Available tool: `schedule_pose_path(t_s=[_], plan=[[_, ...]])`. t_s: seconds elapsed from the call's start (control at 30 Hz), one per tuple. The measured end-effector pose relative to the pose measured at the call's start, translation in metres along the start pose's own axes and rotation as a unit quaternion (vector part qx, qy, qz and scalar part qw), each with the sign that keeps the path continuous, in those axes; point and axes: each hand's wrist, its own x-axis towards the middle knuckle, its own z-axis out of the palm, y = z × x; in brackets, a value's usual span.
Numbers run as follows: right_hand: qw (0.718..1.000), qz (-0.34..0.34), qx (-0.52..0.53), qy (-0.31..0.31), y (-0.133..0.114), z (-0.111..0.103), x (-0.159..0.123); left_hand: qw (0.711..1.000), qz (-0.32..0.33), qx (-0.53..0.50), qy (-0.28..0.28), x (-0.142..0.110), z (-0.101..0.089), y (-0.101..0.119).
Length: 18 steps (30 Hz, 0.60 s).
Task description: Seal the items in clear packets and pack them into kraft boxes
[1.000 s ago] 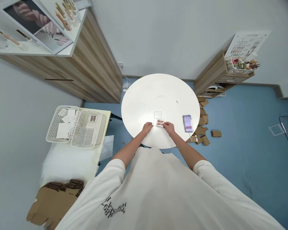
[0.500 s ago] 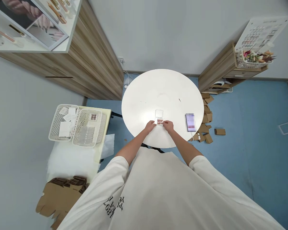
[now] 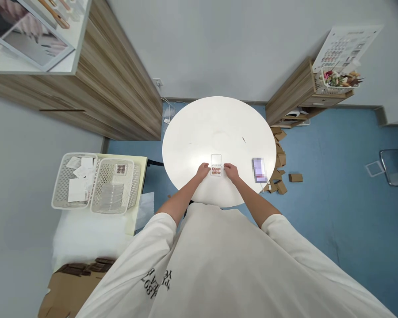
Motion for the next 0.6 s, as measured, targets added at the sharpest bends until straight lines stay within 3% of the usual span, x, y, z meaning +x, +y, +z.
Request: schedule_pose_path(t_s=[0.17,0.33,0.6], plan=[[0.999,-0.007,0.049,-0.009,-0.018,0.01,0.013,1.0,0.026,-0.008,-0.007,0.018,0.006,0.015],[0.996,0.015,0.078,-0.032,-0.025,0.019,0.014,0.999,0.011,-0.03,-0.037,0.022,0.009,0.021],[0.992,0.032,0.111,-0.046,-0.032,0.013,0.004,0.999,-0.009,-0.018,-0.051,0.022,0.001,0.021]])
